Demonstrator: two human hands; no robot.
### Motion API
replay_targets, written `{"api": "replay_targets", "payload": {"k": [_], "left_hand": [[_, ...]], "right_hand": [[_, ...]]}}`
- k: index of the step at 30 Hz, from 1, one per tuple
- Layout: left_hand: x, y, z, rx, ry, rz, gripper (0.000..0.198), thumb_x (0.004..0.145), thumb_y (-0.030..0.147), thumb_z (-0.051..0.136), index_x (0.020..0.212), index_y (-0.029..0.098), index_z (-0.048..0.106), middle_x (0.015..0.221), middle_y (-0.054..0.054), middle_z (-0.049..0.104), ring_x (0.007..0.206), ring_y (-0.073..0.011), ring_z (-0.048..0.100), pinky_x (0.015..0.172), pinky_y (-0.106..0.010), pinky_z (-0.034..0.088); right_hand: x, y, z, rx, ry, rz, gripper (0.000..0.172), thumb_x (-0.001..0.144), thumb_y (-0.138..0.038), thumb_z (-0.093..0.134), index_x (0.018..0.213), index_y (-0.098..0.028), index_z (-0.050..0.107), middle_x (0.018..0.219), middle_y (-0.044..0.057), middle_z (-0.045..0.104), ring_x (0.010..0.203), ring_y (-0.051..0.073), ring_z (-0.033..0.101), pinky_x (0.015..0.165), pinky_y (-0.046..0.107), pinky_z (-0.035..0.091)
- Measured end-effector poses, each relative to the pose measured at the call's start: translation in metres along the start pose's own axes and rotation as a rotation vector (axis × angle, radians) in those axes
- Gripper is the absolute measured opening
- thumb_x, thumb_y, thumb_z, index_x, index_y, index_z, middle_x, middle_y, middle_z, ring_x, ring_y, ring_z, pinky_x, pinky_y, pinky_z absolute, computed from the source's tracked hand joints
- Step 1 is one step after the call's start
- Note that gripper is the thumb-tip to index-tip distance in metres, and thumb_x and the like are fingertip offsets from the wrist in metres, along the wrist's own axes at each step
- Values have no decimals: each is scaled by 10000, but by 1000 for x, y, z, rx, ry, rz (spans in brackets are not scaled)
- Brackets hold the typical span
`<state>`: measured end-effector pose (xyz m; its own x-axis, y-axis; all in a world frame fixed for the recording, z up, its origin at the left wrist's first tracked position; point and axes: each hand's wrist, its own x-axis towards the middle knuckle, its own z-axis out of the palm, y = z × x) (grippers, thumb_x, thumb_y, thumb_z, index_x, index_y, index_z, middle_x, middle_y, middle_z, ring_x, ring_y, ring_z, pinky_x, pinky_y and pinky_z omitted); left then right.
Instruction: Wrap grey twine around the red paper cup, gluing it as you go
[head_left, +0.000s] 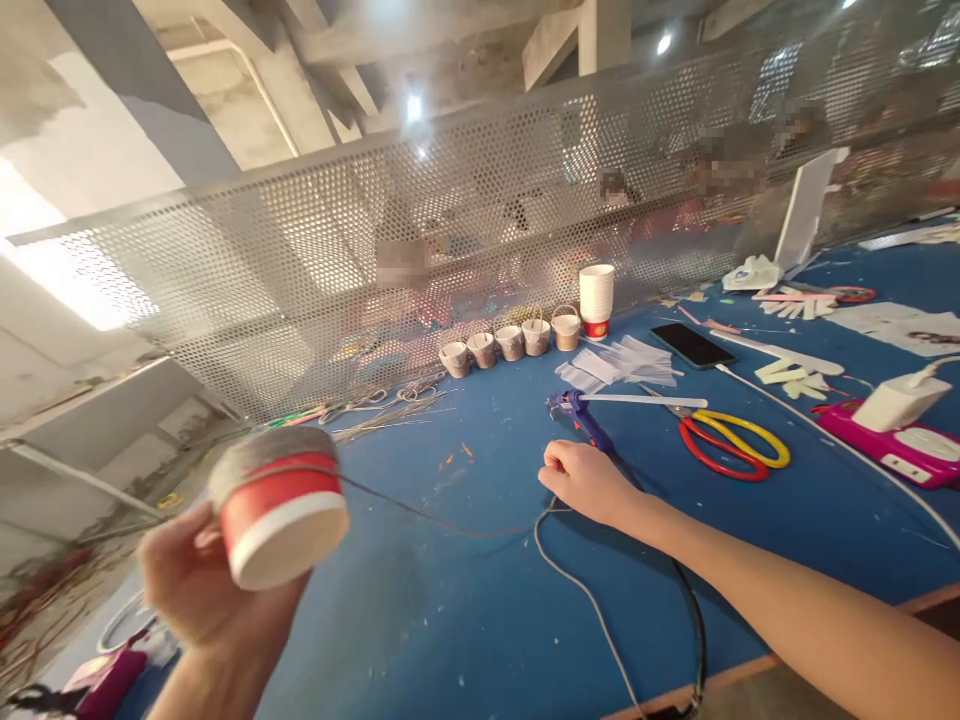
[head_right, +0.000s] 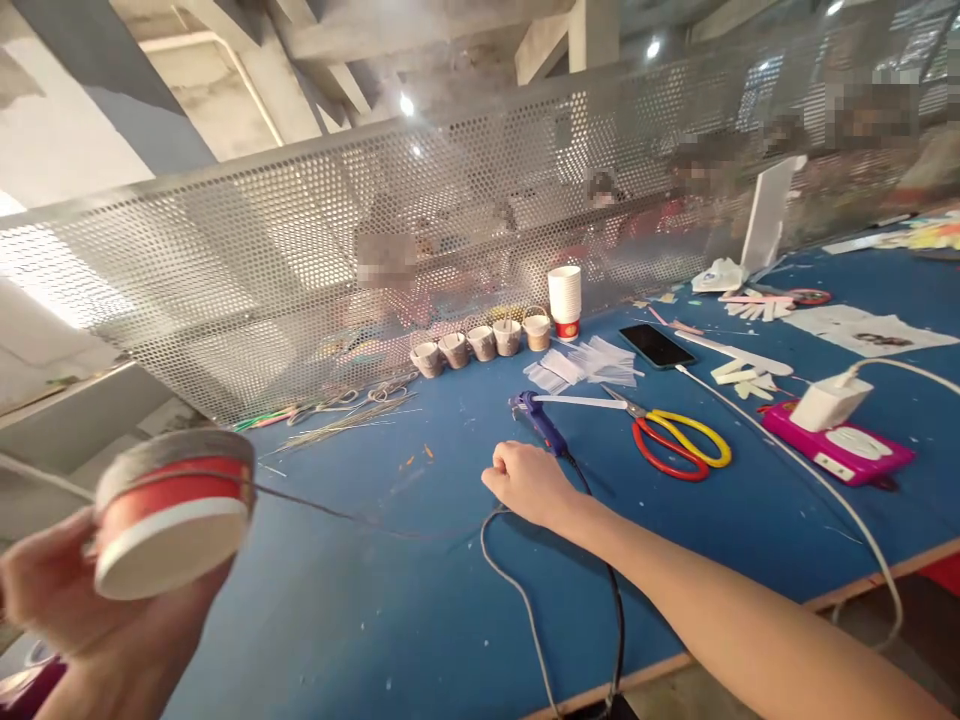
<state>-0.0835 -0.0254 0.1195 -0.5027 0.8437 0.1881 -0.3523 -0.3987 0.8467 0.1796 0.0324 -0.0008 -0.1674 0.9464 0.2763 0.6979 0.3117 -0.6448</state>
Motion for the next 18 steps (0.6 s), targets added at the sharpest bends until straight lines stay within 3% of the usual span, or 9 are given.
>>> {"api": "replay_targets", "payload": {"k": [2,5,10,15,18], "left_hand": [[3,12,-2,-77,47,43,203,671,201,477,819,255,606,532,62,628,706,-166,609,686,-294,486],[9,9,-12,-83,37,45,187,677,169,483,819,221,593,625,50,671,823,-190,617,774,-319,477],[30,-25,-28,-36,-11,-104,42,651,171,550,682,183,523,628,49,627,685,-121,578,692,-234,485],[47,-62,-24,31,-76,-195,132,599,245,603,692,170,547,638,32,593,566,-114,533,495,-216,428],[46,-86,-20,70,-125,-255,121,590,247,619,634,162,545,575,35,547,509,-103,487,431,-200,364]], "right_hand": [[-1,-2,0,-27,-2,-32,279,771,-128,441,539,-214,313,522,-41,431,494,116,382,496,254,222],[-1,-6,-3,-50,5,-89,326,818,-152,414,528,-217,280,502,-37,425,489,117,398,496,259,233],[3,-17,-20,-61,50,-197,378,890,-273,373,539,-224,240,527,-34,376,508,123,387,524,261,293],[4,-42,-52,26,84,-406,207,873,-264,462,677,-214,507,719,13,536,623,144,497,576,271,402],[11,-69,-66,38,103,-478,161,865,-280,511,721,-224,557,744,24,577,618,149,513,548,274,415]]}}
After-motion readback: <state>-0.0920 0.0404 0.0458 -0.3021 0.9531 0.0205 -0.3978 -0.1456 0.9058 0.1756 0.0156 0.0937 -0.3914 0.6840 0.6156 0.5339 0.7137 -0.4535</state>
